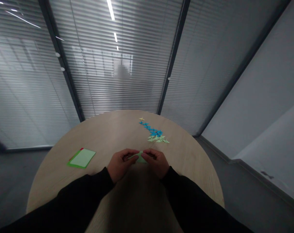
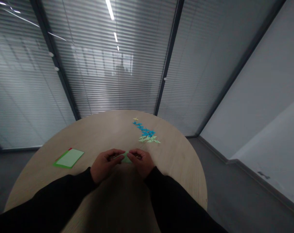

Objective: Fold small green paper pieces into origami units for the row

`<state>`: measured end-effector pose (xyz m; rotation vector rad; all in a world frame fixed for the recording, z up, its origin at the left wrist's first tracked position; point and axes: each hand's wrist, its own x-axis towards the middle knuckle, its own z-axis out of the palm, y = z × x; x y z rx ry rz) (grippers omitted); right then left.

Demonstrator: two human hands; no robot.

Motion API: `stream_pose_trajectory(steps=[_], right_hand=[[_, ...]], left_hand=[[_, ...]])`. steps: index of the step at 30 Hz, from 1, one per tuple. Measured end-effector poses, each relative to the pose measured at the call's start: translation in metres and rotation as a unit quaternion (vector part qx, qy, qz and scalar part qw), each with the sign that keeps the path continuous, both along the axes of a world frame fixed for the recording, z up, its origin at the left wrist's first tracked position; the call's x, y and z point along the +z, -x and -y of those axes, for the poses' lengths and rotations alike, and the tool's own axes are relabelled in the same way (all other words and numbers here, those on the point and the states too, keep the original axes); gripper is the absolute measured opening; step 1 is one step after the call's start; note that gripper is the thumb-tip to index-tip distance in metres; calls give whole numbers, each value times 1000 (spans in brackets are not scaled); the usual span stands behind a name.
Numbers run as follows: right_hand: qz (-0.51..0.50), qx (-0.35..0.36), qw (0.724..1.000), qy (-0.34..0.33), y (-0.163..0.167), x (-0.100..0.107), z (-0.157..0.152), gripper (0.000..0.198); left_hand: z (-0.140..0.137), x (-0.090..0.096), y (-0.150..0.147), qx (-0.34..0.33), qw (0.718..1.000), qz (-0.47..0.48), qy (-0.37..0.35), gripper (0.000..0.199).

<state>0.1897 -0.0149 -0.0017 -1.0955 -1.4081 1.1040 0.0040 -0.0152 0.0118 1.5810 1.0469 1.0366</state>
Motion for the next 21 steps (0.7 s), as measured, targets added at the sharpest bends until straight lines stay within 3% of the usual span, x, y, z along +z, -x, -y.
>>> stream_pose_trajectory(steps=[21], right_hand=[[7, 8, 1000, 5, 0, -2, -1, 31]], left_hand=[[0, 5, 1, 8, 1000, -20, -20, 31]])
